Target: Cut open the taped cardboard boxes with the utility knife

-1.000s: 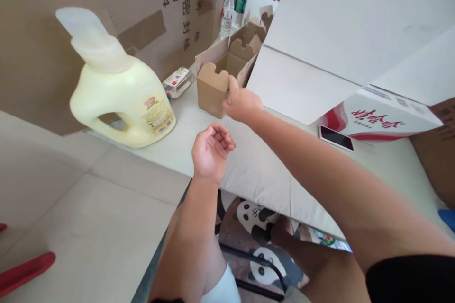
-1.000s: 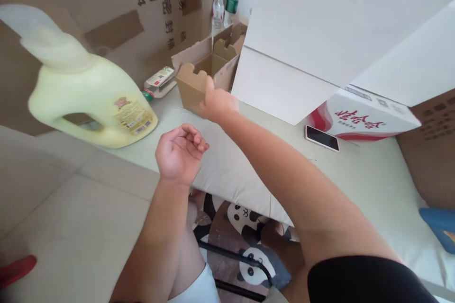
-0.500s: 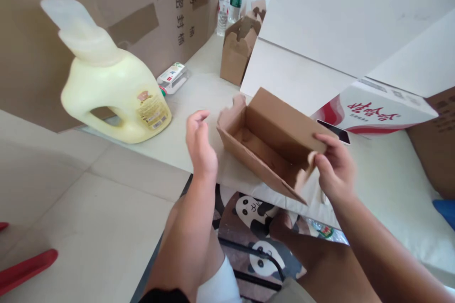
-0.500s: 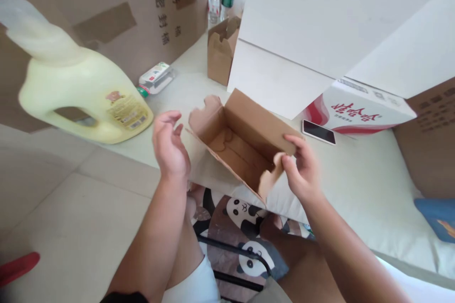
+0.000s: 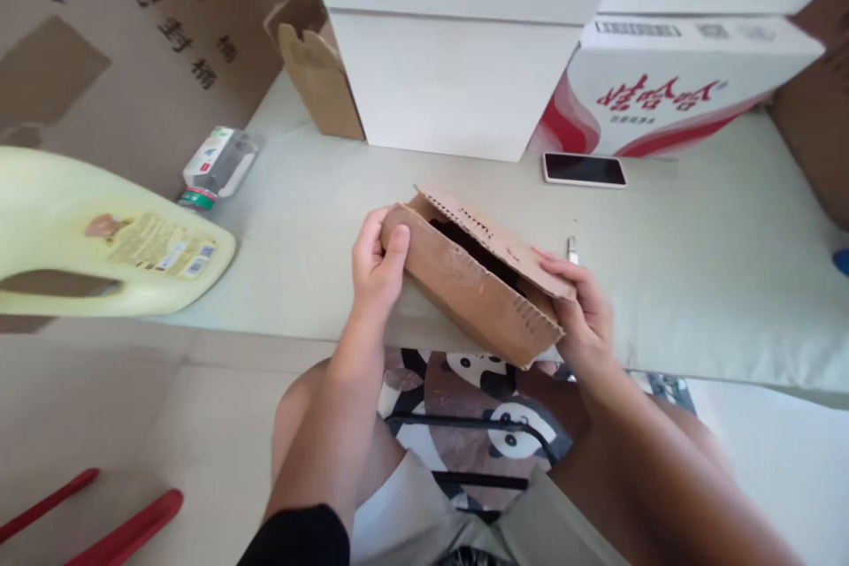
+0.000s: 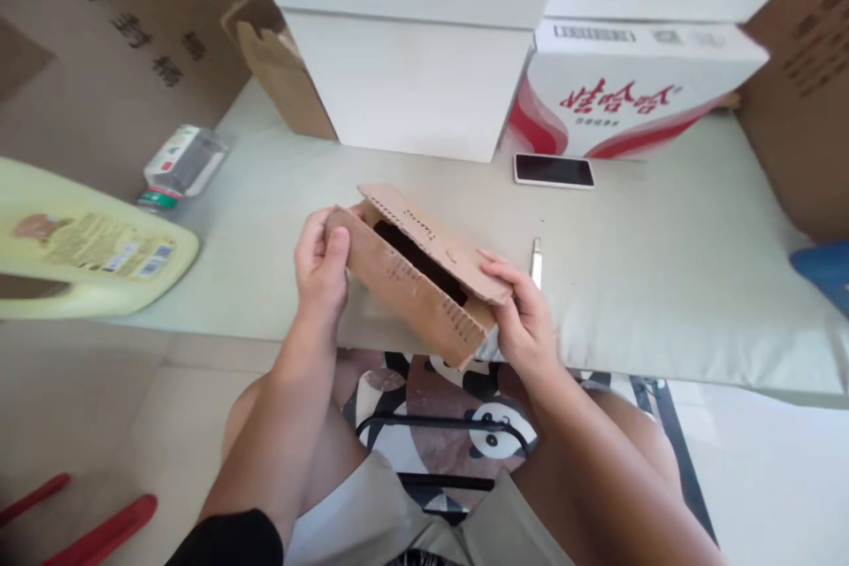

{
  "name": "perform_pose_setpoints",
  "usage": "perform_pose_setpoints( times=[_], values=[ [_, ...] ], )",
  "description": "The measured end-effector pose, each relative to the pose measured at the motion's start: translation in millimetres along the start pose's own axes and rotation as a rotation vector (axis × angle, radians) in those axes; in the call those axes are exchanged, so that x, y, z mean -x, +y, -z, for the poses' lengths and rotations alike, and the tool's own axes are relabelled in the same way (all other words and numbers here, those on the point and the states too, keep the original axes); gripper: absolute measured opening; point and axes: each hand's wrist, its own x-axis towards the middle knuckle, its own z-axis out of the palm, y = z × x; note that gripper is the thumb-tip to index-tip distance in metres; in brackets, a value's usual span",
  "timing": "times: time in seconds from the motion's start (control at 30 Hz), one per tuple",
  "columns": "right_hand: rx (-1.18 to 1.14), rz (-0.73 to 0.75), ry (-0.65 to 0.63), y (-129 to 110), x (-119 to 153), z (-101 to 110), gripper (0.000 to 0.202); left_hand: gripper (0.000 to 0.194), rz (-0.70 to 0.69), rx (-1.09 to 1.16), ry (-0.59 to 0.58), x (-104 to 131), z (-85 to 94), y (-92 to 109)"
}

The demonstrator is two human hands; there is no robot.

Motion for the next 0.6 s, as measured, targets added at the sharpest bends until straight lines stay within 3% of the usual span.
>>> perform_pose_setpoints(
  times=[0.13, 0.23, 0.37, 0.5, 0.6],
  values=[
    [-0.181, 0.086, -0.077, 8.4, 8.2, 2.9, 0.036, 0.039, -0.090, -0.125, -0.028, -2.5, -7.3, -1.4],
    [-0.241, 0.064, -0.081, 9.4, 11.7, 6.2, 0.028, 0.035, -0.123, -0.211, -0.101, -5.8, -11.7, 5.7],
    [-0.237, 0.019, -0.146, 1.4, 11.8, 13.6, 0.024, 0.039, -0.065, -0.230, -0.092, -7.1, -16.1, 10.6],
    [-0.254, -0.054, -0.220, 2.6, 12.5, 18.6, 0.049, 0.029, 0.001, -0.233, -0.068, -6.1, -12.5, 8.7],
    [-0.275, -0.120, -0.232, 9.2, 12.4, 17.3, 0.062, 0.030, 0.142, -0.217, -0.004, -9.0, -5.7, 12.7]
  ],
)
